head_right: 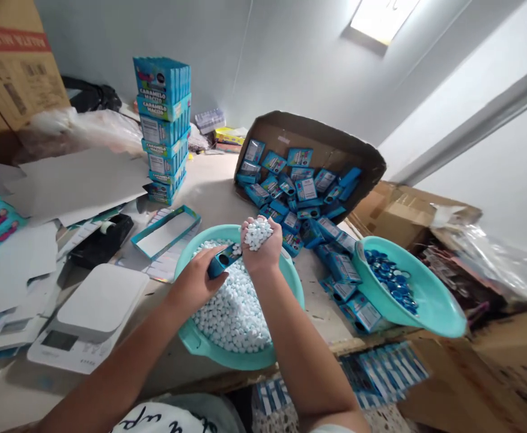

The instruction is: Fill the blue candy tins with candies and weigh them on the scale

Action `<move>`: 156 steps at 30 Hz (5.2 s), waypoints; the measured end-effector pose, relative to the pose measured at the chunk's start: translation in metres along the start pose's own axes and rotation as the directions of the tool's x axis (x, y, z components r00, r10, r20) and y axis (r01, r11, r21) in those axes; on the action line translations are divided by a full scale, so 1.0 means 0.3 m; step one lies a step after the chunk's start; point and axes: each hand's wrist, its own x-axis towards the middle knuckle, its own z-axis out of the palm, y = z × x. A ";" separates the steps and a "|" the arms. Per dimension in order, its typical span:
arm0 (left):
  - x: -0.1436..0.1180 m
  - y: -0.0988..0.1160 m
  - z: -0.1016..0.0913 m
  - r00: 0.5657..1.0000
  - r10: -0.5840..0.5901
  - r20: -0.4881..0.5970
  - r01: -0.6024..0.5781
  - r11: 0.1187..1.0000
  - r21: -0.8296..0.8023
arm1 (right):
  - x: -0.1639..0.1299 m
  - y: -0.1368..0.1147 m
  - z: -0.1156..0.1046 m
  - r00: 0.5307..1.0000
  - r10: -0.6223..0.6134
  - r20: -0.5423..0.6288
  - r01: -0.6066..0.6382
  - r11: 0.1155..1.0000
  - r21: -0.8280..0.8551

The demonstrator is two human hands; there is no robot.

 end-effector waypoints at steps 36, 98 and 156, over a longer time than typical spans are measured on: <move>-0.023 0.027 0.005 0.995 -0.001 0.103 -0.006 0.998 0.061 | -0.087 0.054 -0.048 0.918 -0.238 0.317 0.355 0.849 -0.391; -0.021 0.036 0.002 0.981 0.055 -0.186 -0.044 0.997 0.064 | -0.080 -0.023 -0.087 0.720 -0.042 0.693 0.648 -0.319 -0.692; 0.084 -0.141 -0.372 0.897 -0.430 -0.105 0.416 0.736 0.534 | -0.036 -0.072 -0.112 0.642 0.278 0.714 0.761 -0.120 -0.638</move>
